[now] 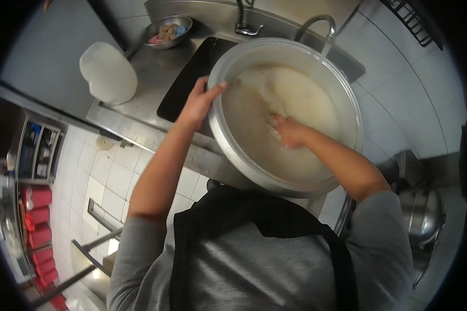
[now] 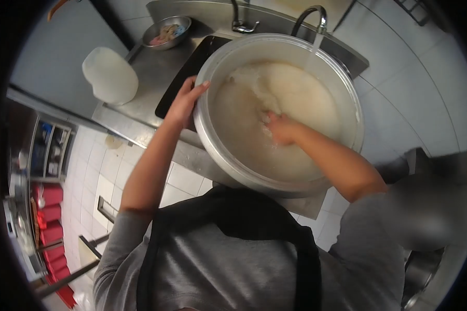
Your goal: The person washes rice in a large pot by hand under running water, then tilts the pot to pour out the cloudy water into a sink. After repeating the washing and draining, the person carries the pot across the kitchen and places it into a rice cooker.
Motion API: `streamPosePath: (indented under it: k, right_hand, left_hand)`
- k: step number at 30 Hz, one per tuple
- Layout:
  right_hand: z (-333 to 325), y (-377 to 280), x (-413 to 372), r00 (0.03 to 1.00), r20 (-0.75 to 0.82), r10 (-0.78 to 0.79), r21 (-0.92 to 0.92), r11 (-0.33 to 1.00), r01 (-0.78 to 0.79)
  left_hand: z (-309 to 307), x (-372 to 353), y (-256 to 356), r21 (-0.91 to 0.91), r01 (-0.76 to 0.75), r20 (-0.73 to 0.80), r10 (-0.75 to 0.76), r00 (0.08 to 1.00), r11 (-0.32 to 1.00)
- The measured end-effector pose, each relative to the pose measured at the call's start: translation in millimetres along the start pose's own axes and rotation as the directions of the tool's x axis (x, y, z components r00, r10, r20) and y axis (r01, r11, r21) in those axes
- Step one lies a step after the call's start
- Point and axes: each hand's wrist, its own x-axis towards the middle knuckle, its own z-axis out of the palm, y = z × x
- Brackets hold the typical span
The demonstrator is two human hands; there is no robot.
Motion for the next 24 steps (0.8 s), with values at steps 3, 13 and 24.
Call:
streamPosePath:
  k: [3, 13, 24]
  right_hand:
    - [19.3, -10.7, -36.8, 0.999, -0.021, 0.027, 0.075, 0.997, -0.026]
    - [126.4, -34.9, 116.6, 0.988, -0.149, -0.033, 0.183, 0.981, 0.060]
    - [-13.4, 54.1, 160.1, 0.905, -0.158, 0.396, 0.069, 0.918, -0.390]
  left_hand:
    - [0.3, 41.6, 6.9, 0.160, -0.021, 0.074, 0.010, 0.997, 0.987]
    - [-0.9, 47.4, 3.8, 0.210, -0.069, 0.055, 0.058, 0.997, 0.975]
    - [-2.7, 44.4, 4.2, 0.036, -0.067, 0.126, 0.062, 0.990, 0.997]
